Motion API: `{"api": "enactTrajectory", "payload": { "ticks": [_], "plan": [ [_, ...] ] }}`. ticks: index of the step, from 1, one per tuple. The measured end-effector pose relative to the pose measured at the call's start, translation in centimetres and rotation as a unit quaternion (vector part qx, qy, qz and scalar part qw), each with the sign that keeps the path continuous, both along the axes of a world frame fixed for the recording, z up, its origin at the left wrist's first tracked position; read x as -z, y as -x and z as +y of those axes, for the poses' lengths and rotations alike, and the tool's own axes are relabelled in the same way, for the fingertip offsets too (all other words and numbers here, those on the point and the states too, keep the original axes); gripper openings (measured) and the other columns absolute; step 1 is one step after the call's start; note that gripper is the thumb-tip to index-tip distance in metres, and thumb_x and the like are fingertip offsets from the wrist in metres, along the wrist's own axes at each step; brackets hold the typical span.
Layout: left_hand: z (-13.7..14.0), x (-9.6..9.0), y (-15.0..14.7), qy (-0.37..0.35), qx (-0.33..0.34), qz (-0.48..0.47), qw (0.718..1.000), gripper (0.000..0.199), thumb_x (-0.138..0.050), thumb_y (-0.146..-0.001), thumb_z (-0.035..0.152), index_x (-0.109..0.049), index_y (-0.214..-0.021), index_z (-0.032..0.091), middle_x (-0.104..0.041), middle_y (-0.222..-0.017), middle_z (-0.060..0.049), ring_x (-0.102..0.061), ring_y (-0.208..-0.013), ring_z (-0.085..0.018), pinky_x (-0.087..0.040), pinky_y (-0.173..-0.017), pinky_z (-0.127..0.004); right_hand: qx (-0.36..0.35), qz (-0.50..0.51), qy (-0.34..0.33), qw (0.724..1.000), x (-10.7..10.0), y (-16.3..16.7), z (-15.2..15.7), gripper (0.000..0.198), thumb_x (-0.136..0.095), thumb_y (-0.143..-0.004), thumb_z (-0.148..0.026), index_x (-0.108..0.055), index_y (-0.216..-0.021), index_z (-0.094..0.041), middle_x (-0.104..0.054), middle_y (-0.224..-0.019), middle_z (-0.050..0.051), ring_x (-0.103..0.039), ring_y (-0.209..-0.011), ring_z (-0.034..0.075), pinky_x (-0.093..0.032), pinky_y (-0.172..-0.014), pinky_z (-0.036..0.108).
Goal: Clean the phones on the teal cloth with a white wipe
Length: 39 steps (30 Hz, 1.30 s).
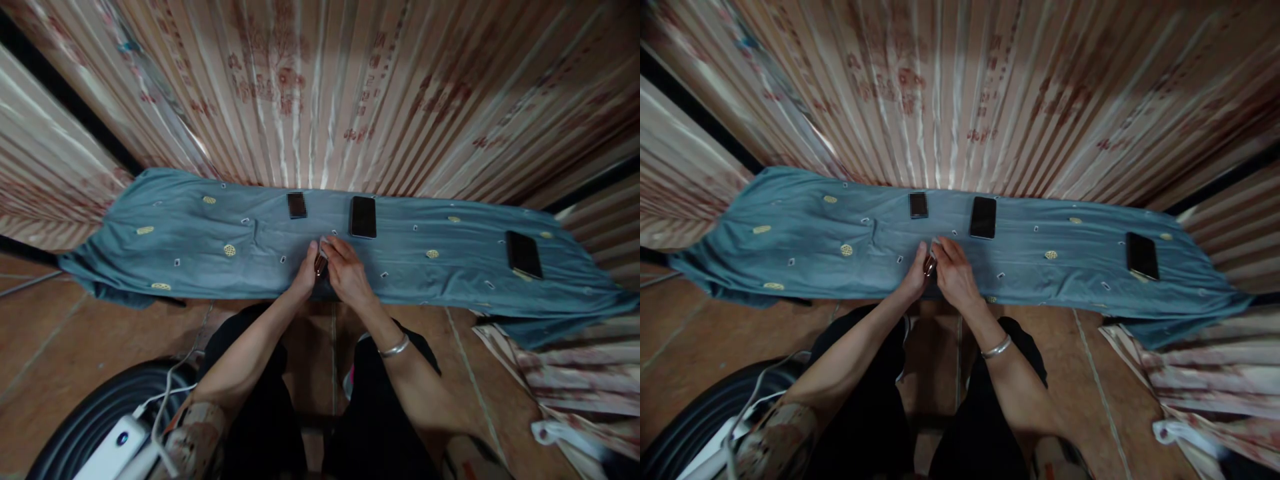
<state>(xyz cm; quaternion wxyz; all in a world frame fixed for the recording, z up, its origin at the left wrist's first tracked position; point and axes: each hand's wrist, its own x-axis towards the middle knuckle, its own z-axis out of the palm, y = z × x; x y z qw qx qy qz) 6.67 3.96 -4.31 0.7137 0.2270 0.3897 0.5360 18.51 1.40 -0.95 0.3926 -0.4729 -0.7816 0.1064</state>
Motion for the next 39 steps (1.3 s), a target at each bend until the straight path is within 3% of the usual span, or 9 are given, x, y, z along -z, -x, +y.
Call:
{"api": "enactTrajectory", "payload": {
  "ticks": [3, 10, 14, 20, 26, 31, 39],
  "plan": [
    [-0.2, -0.4, -0.1, -0.015, -0.012, 0.024, 1.000, 0.044, -0.059, -0.090, 0.055, -0.074, -0.102, 0.016, -0.074, -0.078, -0.004, -0.071, -0.089, -0.021, -0.052, -0.082, -0.030, -0.006, -0.022, -0.014, 1.000, -0.3, 0.2, -0.5, 0.045, -0.040, -0.096, -0.016, -0.063, -0.134, -0.017, -0.058, -0.143, 0.013, -0.048, -0.139, 0.029, -0.040, -0.119, 0.053],
    [-0.6, -2.8, 0.0, -0.018, -0.042, -0.038, 0.998, 0.038, -0.056, -0.093, 0.046, -0.071, -0.083, 0.013, -0.073, -0.081, -0.006, -0.069, -0.100, -0.019, -0.051, -0.092, -0.027, -0.048, -0.057, -0.018, 0.997, -0.6, 1.3, -1.8, 0.045, -0.040, -0.096, -0.015, -0.065, -0.132, -0.017, -0.059, -0.143, 0.014, -0.045, -0.142, 0.028, -0.041, -0.119, 0.053],
    [-0.8, -3.9, 0.7, 0.038, -0.016, -0.069, 0.997, 0.042, -0.057, -0.091, 0.053, -0.066, -0.072, 0.016, -0.069, -0.071, -0.004, -0.070, -0.092, -0.019, -0.054, -0.085, -0.027, -0.066, -0.065, -0.018, 0.996, -0.7, 1.9, -2.4, 0.045, -0.039, -0.096, -0.014, -0.064, -0.134, -0.017, -0.059, -0.143, 0.014, -0.045, -0.142, 0.028, -0.040, -0.120, 0.052],
    [-0.7, -4.2, 1.3, 0.054, -0.016, -0.105, 0.993, 0.046, -0.057, -0.089, 0.058, -0.060, -0.066, 0.019, -0.062, -0.061, -0.002, -0.070, -0.080, -0.019, -0.056, -0.079, -0.028, -0.078, -0.057, -0.028, 0.995, -0.6, 2.2, -2.9, 0.046, -0.039, -0.097, -0.015, -0.063, -0.136, -0.021, -0.059, -0.144, 0.010, -0.046, -0.142, 0.025, -0.043, -0.119, 0.049],
    [-0.8, -5.5, 1.7, 0.056, 0.018, -0.129, 0.990, 0.057, -0.054, -0.085, 0.069, -0.069, -0.083, 0.014, -0.073, -0.077, -0.010, -0.073, -0.090, -0.026, -0.058, -0.085, -0.037, -0.082, -0.038, -0.044, 0.995, -0.5, 2.4, -3.3, 0.046, -0.040, -0.098, -0.012, -0.063, -0.136, -0.023, -0.059, -0.145, 0.009, -0.044, -0.144, 0.024, -0.041, -0.120, 0.049],
    [-1.4, -6.8, 2.3, 0.076, 0.032, -0.153, 0.985, 0.068, -0.037, -0.092, 0.070, -0.072, -0.101, 0.012, -0.076, -0.085, -0.014, -0.074, -0.093, -0.028, -0.059, -0.084, -0.040, -0.099, -0.038, -0.060, 0.993, -0.9, 2.0, -3.2, 0.044, -0.040, -0.098, -0.013, -0.067, -0.130, -0.024, -0.062, -0.142, 0.007, -0.047, -0.142, 0.024, -0.042, -0.119, 0.051],
    [-1.4, -7.7, 3.7, 0.066, 0.000, -0.174, 0.983, 0.070, -0.030, -0.097, 0.065, -0.070, -0.106, 0.009, -0.076, -0.090, -0.016, -0.072, -0.102, -0.031, -0.057, -0.091, -0.043, -0.075, -0.058, -0.091, 0.991, -1.1, 0.7, -3.0, 0.041, -0.039, -0.099, -0.011, -0.070, -0.125, -0.018, -0.065, -0.138, 0.011, -0.047, -0.142, 0.025, -0.045, -0.117, 0.048]
  ]
}}
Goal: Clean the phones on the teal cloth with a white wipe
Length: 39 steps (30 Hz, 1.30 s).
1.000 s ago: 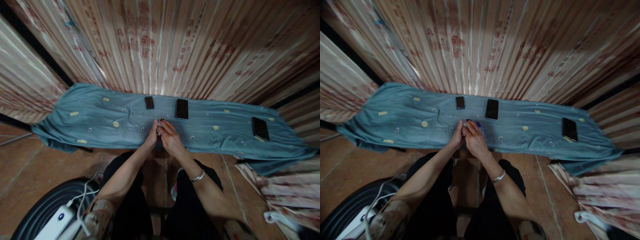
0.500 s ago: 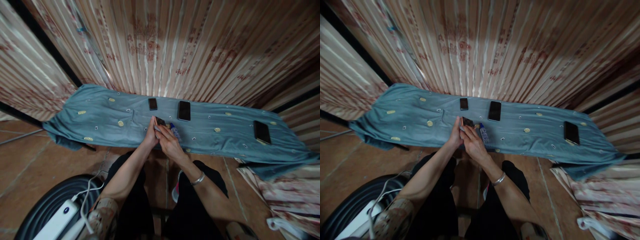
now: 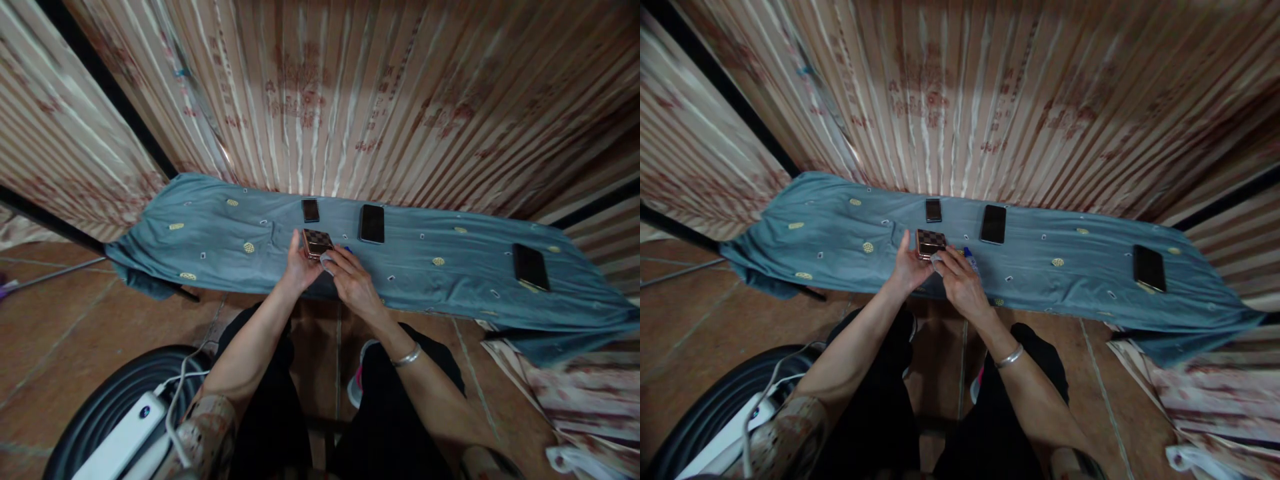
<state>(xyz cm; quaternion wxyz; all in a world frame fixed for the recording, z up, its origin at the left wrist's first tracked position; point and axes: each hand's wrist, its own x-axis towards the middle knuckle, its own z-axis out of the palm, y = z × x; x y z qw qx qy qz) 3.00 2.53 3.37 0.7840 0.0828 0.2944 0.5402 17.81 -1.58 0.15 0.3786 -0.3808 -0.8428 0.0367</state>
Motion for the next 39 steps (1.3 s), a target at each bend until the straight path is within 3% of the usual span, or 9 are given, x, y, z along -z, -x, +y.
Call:
{"api": "enactTrajectory", "payload": {
  "ticks": [6, 13, 18, 22, 30, 39],
  "plan": [
    [-0.2, -0.8, 0.9, 0.006, -0.016, -0.010, 1.000, 0.069, -0.030, -0.098, 0.063, -0.064, -0.122, 0.007, -0.074, -0.101, -0.017, -0.070, -0.104, -0.031, -0.055, -0.091, -0.046, 0.031, 0.001, -0.002, 1.000, 0.5, -1.2, 0.6, 0.042, -0.039, -0.096, -0.010, -0.071, -0.123, -0.017, -0.065, -0.136, 0.012, -0.053, -0.136, 0.026, -0.047, -0.115, 0.048],
    [-0.4, -0.9, 0.8, -0.002, -0.023, -0.007, 1.000, 0.059, -0.033, -0.100, 0.054, -0.060, -0.129, 0.011, -0.073, -0.104, -0.015, -0.070, -0.097, -0.029, -0.055, -0.087, -0.046, 0.100, 0.091, 0.061, 0.989, 0.8, -2.6, 1.7, 0.040, -0.044, -0.091, -0.014, -0.072, -0.119, -0.021, -0.069, -0.131, 0.010, -0.063, -0.123, 0.026, -0.049, -0.111, 0.049],
    [-0.4, -0.7, -0.1, -0.001, -0.033, -0.005, 0.999, 0.047, -0.035, -0.102, 0.041, -0.066, -0.119, 0.010, -0.075, -0.088, -0.010, -0.069, -0.080, -0.022, -0.054, -0.085, -0.038, 0.092, 0.120, 0.088, 0.985, -0.1, -1.1, 1.2, 0.038, -0.055, -0.094, -0.030, -0.066, -0.130, -0.024, -0.063, -0.141, 0.009, -0.058, -0.131, 0.026, -0.044, -0.115, 0.048],
    [-0.5, -1.0, -0.9, -0.004, -0.049, -0.006, 0.999, 0.041, -0.036, -0.102, 0.032, -0.069, -0.112, 0.009, -0.074, -0.078, -0.006, -0.069, -0.075, -0.018, -0.053, -0.087, -0.033, 0.082, 0.098, 0.085, 0.988, -0.4, -0.2, 1.3, 0.049, -0.067, -0.089, -0.039, -0.061, -0.135, -0.021, -0.057, -0.147, 0.012, -0.052, -0.137, 0.029, -0.040, -0.118, 0.051],
    [-0.8, -1.3, -1.0, -0.007, -0.021, 0.039, 0.999, 0.043, -0.037, -0.103, 0.038, -0.071, -0.105, 0.012, -0.073, -0.074, -0.005, -0.064, -0.062, -0.016, -0.052, -0.070, -0.029, 0.082, 0.101, 0.105, 0.986, -1.0, -0.5, 1.4, 0.048, -0.066, -0.091, -0.040, -0.061, -0.135, -0.021, -0.056, -0.147, 0.013, -0.051, -0.138, 0.029, -0.041, -0.117, 0.050],
    [-0.7, -0.8, -1.5, -0.004, -0.021, 0.057, 0.998, 0.043, -0.036, -0.103, 0.039, -0.068, -0.117, 0.015, -0.072, -0.075, -0.003, -0.062, -0.060, -0.015, -0.047, -0.056, -0.024, 0.069, 0.106, 0.117, 0.985, -1.5, -0.5, 1.2, 0.044, -0.065, -0.093, -0.037, -0.062, -0.135, -0.024, -0.058, -0.146, 0.010, -0.051, -0.138, 0.025, -0.039, -0.119, 0.048]
  ]
}}
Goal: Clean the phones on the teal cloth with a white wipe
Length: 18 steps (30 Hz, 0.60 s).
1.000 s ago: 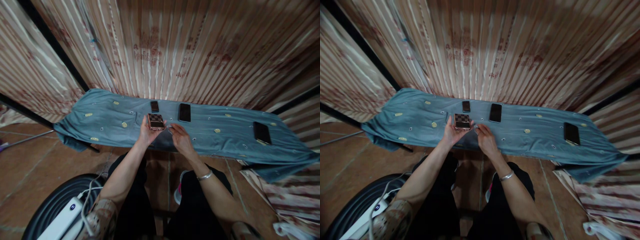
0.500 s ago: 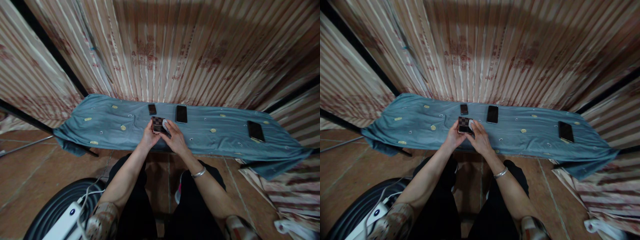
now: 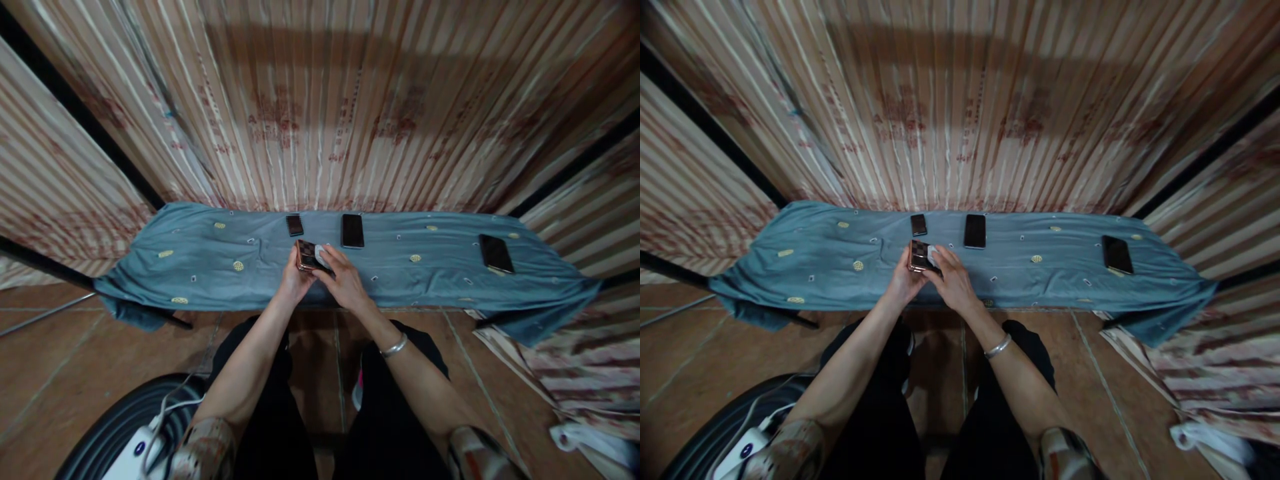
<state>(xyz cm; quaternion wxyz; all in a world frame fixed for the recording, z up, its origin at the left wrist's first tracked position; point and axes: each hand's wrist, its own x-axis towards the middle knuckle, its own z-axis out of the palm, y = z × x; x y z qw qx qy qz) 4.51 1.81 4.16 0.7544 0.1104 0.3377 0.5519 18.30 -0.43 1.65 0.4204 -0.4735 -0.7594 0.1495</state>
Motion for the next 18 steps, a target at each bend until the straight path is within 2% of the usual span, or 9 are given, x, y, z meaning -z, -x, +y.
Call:
{"api": "enactTrajectory", "payload": {
  "ticks": [8, 18],
  "plan": [
    [-0.53, -0.41, -0.21, 0.012, 0.002, 0.002, 1.000, 0.043, -0.034, -0.103, 0.040, -0.064, -0.125, 0.018, -0.073, -0.079, -0.003, -0.065, -0.062, -0.015, -0.048, -0.056, -0.024, -0.003, 0.027, 0.059, 0.998, -0.59, -0.33, 0.15, 0.052, -0.074, -0.085, -0.040, -0.064, -0.134, -0.025, -0.058, -0.146, 0.010, -0.055, -0.135, 0.027, -0.041, -0.117, 0.046],
    [-0.41, -0.11, -0.33, 0.037, 0.009, 0.010, 0.999, 0.046, -0.034, -0.102, 0.041, -0.065, -0.125, 0.016, -0.073, -0.077, -0.005, -0.066, -0.068, -0.019, -0.052, -0.067, -0.028, 0.009, 0.019, 0.020, 1.000, -0.21, -0.32, 0.06, 0.047, -0.068, -0.090, -0.043, -0.063, -0.134, -0.026, -0.060, -0.144, 0.009, -0.055, -0.134, 0.026, -0.042, -0.116, 0.046]
  ]
}}
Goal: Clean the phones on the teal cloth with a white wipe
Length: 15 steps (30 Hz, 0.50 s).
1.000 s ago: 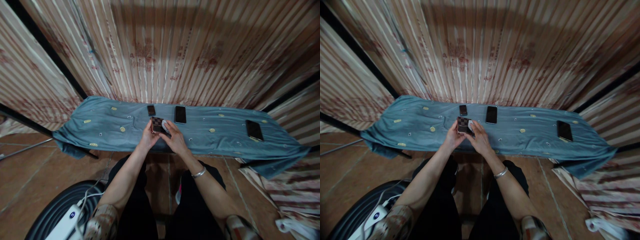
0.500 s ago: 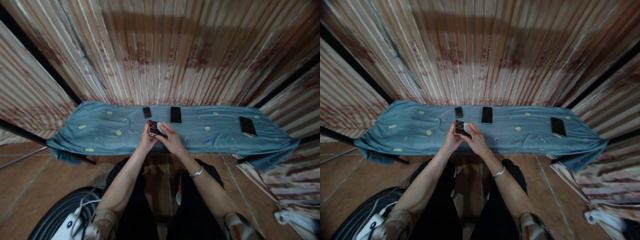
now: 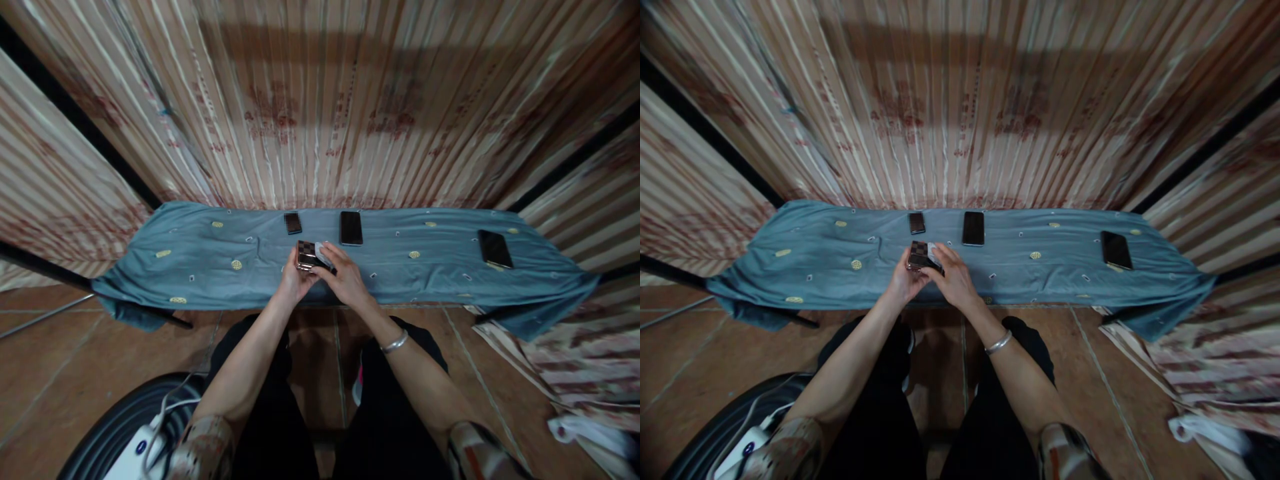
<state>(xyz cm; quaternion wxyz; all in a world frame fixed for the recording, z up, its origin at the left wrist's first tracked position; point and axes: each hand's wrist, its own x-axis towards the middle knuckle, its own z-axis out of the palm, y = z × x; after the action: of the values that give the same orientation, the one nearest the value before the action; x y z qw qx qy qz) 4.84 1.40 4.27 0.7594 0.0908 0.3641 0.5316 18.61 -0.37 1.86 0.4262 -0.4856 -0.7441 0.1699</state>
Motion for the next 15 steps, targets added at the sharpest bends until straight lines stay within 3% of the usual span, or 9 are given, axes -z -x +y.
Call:
{"api": "enactTrajectory", "payload": {
  "ticks": [6, 10, 15],
  "plan": [
    [-0.3, 0.0, -0.5, 0.034, -0.001, 0.009, 0.999, 0.046, -0.039, -0.100, 0.046, -0.065, -0.120, 0.014, -0.072, -0.082, -0.008, -0.066, -0.072, -0.021, -0.056, -0.078, -0.037, 0.027, -0.011, -0.064, 0.998, -0.2, -0.5, 0.0, 0.045, -0.055, -0.097, -0.046, -0.063, -0.133, -0.020, -0.060, -0.142, 0.014, -0.054, -0.134, 0.027, -0.042, -0.115, 0.048],
    [-0.7, 0.2, -0.8, 0.030, 0.009, 0.007, 0.999, 0.040, -0.041, -0.100, 0.042, -0.064, -0.115, 0.015, -0.070, -0.079, -0.008, -0.066, -0.071, -0.021, -0.057, -0.077, -0.040, 0.056, 0.018, -0.072, 0.996, -0.6, -1.4, 0.6, 0.045, -0.051, -0.098, -0.050, -0.065, -0.130, -0.021, -0.062, -0.140, 0.014, -0.056, -0.131, 0.027, -0.042, -0.114, 0.047],
    [-1.2, 0.8, -0.9, -0.008, 0.078, 0.021, 0.997, 0.046, -0.037, -0.100, 0.043, -0.066, -0.111, 0.010, -0.072, -0.080, -0.013, -0.069, -0.070, -0.023, -0.057, -0.069, -0.039, 0.102, 0.089, -0.072, 0.988, -0.8, -2.7, 1.6, 0.042, -0.053, -0.096, -0.050, -0.071, -0.121, -0.022, -0.068, -0.133, 0.012, -0.061, -0.126, 0.026, -0.044, -0.113, 0.045]
  ]
}}
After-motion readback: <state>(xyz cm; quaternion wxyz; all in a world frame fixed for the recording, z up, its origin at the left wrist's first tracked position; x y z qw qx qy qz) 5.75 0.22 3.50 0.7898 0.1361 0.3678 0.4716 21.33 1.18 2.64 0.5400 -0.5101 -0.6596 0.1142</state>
